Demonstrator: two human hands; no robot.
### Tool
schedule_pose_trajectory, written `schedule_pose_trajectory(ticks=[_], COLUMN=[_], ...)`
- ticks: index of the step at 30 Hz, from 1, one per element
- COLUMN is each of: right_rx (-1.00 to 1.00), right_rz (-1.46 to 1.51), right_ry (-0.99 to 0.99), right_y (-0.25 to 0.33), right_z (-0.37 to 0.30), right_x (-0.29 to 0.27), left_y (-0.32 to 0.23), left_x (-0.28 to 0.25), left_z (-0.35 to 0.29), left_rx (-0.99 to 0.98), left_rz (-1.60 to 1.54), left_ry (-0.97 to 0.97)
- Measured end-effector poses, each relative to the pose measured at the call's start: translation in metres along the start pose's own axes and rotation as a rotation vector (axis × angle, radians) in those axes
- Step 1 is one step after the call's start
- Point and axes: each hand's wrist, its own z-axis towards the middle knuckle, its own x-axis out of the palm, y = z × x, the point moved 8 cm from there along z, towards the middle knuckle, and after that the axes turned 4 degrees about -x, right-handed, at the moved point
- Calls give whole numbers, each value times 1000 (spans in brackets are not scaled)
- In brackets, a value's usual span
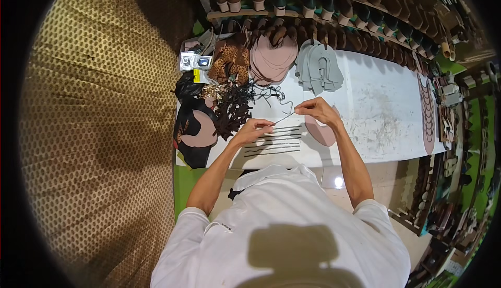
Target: Manually folding and stacking shoe upper components on a production workbench.
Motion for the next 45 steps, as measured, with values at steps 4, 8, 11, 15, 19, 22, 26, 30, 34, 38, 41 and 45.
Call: schedule_pose_trajectory(ticks=[4,8,11,15,19,22,26,30,34,38,41,45], right_rx=[13,-23,63,52,7,-2,11,27,-47,-88,-204,-277], right_rz=[86,130,-9,-2,-197,-299,-386,-445,-607,-726,-716,-687], right_ry=[-2,-22,-75,-159,-216,-233,-274,-250,-294,-406,-504,-456], right_y=[-43,-70,-94,-101,-109,-109,-104,-102,-97,-94,-80,-66], right_z=[7,10,8,7,11,12,14,15,13,14,14,27], right_x=[6,16,23,39,43,46,47,48,47,43,43,51], left_y=[18,38,38,40,32,19,18,28,29,24,25,17], left_x=[-21,-44,-55,-63,-57,-53,-48,-44,-41,-43,-44,-42], left_z=[-15,-15,-15,-19,-18,-19,-19,-12,-13,-18,-20,-24], left_rx=[-56,-37,-31,34,54,128,149,85,102,177,164,255], left_rz=[16,56,225,488,603,760,927,990,1053,969,921,853], left_ry=[-97,-213,-320,-482,-525,-558,-570,-485,-495,-562,-569,-572])
